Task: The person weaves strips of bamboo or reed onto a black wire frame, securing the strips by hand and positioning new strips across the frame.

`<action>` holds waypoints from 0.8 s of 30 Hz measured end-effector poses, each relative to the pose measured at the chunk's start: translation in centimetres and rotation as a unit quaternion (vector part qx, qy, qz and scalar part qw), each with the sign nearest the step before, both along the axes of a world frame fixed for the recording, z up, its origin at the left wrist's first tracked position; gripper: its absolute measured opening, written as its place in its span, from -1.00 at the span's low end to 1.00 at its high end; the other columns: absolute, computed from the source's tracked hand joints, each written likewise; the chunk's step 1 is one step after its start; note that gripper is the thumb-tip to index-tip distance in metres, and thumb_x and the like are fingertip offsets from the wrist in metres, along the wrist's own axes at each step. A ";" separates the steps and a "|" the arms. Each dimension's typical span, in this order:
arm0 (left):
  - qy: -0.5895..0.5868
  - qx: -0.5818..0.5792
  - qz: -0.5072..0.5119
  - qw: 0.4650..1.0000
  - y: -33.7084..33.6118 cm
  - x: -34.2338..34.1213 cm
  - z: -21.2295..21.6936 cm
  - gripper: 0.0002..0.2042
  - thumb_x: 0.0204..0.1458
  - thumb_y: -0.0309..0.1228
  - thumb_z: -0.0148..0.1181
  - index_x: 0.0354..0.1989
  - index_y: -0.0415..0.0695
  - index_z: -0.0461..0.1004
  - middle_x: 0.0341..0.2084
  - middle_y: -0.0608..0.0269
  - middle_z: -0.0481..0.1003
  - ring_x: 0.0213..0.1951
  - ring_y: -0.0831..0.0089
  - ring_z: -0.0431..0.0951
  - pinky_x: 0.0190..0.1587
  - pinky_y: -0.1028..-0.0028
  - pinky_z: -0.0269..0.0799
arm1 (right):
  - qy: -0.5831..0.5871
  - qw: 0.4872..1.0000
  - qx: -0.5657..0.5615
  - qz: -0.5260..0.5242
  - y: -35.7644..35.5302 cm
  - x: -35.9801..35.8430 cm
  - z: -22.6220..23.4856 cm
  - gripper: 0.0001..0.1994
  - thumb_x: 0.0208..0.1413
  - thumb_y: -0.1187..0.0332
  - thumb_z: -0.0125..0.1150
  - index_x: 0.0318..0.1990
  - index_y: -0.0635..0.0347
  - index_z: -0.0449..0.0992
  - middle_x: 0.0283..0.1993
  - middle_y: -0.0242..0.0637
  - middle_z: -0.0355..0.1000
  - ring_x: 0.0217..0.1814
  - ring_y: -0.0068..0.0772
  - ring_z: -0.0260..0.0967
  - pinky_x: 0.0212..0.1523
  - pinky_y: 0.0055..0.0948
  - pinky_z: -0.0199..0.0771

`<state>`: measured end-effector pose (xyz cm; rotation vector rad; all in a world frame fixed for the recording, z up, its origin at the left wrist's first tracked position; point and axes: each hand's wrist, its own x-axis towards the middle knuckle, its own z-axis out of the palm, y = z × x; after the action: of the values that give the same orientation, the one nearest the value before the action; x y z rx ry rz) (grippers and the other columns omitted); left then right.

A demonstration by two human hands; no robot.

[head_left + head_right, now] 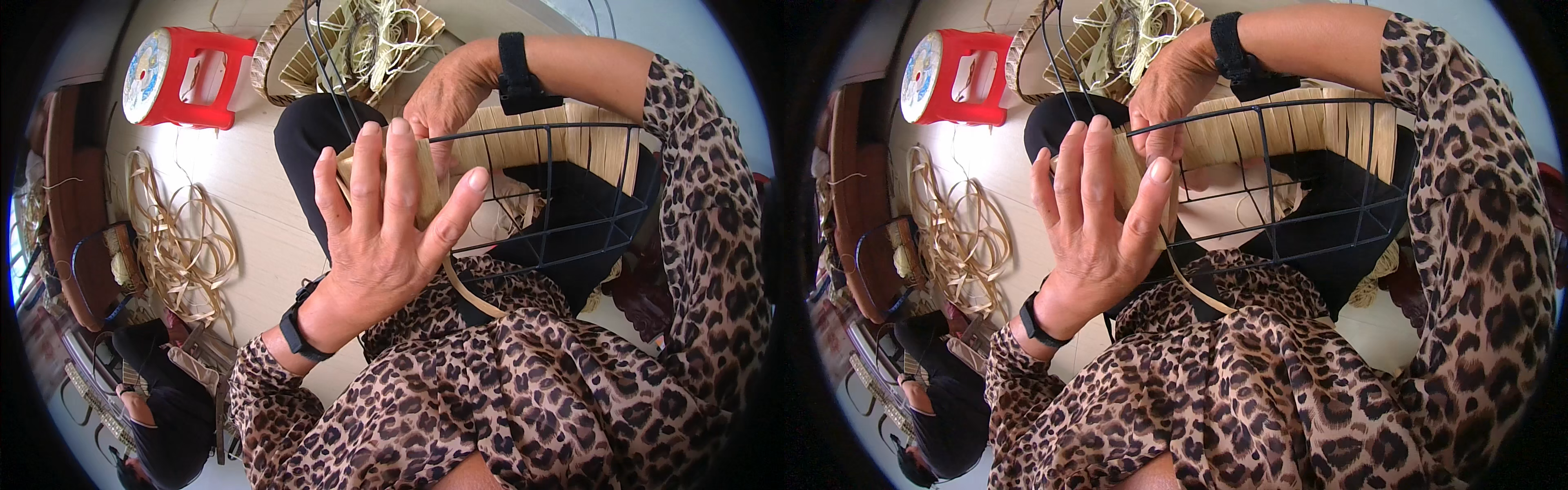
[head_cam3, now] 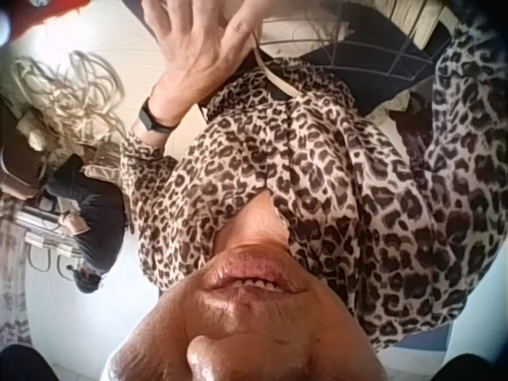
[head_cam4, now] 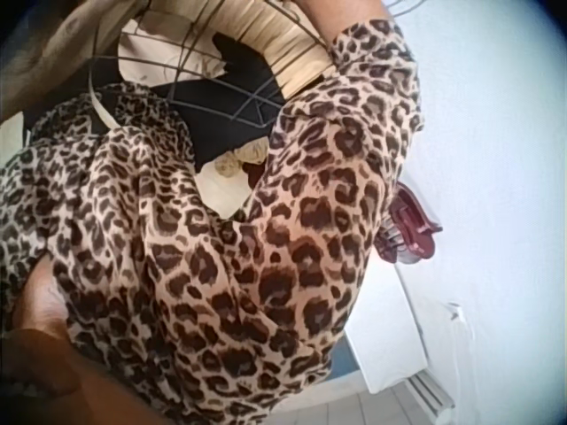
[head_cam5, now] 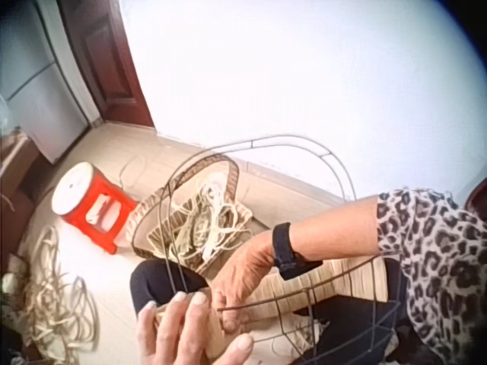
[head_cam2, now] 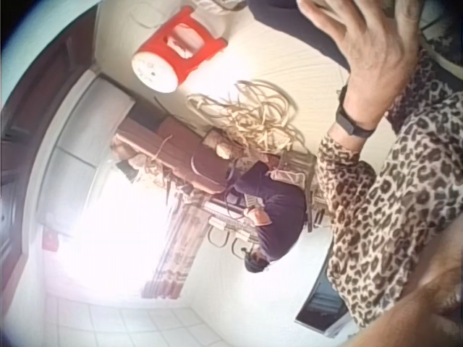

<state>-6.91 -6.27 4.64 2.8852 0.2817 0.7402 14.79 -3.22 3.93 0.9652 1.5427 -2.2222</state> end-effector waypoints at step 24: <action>0.082 -0.595 -0.025 0.799 6.5 3.0 3.3 -0.87 0.10 -0.47 0.13 -0.26 -0.23 0.57 -0.43 0.34 0.55 -0.36 0.66 0.48 -0.26 0.64 0.36 | -0.007 0.971 0.139 -0.194 1.1 2.5 1.8 -0.75 0.07 0.21 0.20 -0.47 0.23 0.51 -0.53 -0.49 0.33 -0.46 -0.66 0.19 -0.34 -0.55 0.22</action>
<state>-3.88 0.22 7.94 1.7096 0.4676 0.1386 17.30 -2.17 5.75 1.4747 1.8237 -2.2691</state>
